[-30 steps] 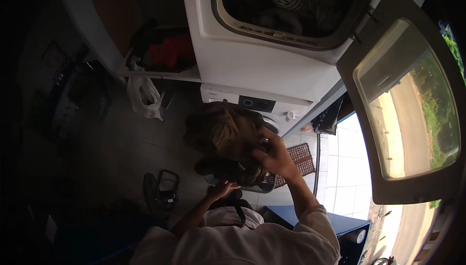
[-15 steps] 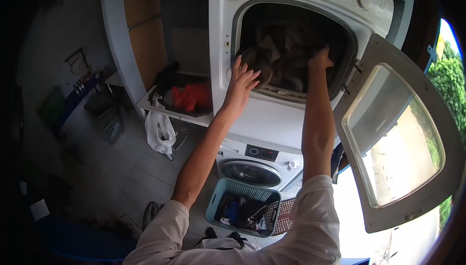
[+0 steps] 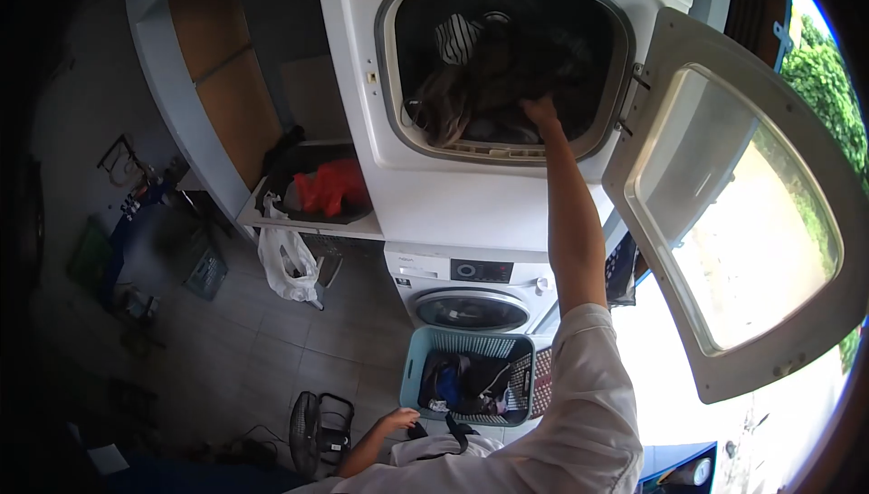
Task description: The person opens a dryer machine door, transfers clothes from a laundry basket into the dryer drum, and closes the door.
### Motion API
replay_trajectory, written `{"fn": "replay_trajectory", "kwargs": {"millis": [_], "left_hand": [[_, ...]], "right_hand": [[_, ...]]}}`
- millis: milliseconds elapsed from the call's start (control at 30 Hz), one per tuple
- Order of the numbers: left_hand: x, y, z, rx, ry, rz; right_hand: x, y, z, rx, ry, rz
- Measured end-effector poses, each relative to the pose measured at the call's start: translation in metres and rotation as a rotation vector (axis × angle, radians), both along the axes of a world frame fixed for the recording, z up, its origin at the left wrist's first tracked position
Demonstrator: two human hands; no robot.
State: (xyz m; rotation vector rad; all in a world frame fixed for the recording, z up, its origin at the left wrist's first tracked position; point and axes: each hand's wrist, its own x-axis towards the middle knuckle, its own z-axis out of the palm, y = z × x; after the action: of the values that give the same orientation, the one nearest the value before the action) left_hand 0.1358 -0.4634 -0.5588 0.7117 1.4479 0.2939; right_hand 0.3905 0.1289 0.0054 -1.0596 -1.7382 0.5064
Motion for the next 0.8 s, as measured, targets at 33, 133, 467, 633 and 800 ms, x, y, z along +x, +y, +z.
{"fn": "replay_trajectory", "kwargs": {"millis": [33, 133, 467, 633, 800], "left_hand": [[-0.004, -0.029, 0.001, -0.054, 0.004, 0.089], [-0.019, -0.089, -0.004, -0.152, 0.025, 0.335], [-0.069, -0.148, -0.051, -0.24, 0.096, 0.387], [-0.048, -0.108, -0.058, -0.101, 0.025, 0.637], [-0.069, -0.089, -0.015, -0.012, 0.022, 0.597]], "right_hand": [[-0.002, 0.009, -0.007, -0.02, 0.11, -0.066], [-0.008, 0.009, -0.008, -0.168, 0.094, -0.238], [-0.059, -0.1, -0.005, 0.123, -0.456, -0.043], [-0.115, -0.089, -0.021, -0.151, -0.474, 0.246], [-0.143, -0.068, -0.021, -0.266, -0.646, 0.054]]}}
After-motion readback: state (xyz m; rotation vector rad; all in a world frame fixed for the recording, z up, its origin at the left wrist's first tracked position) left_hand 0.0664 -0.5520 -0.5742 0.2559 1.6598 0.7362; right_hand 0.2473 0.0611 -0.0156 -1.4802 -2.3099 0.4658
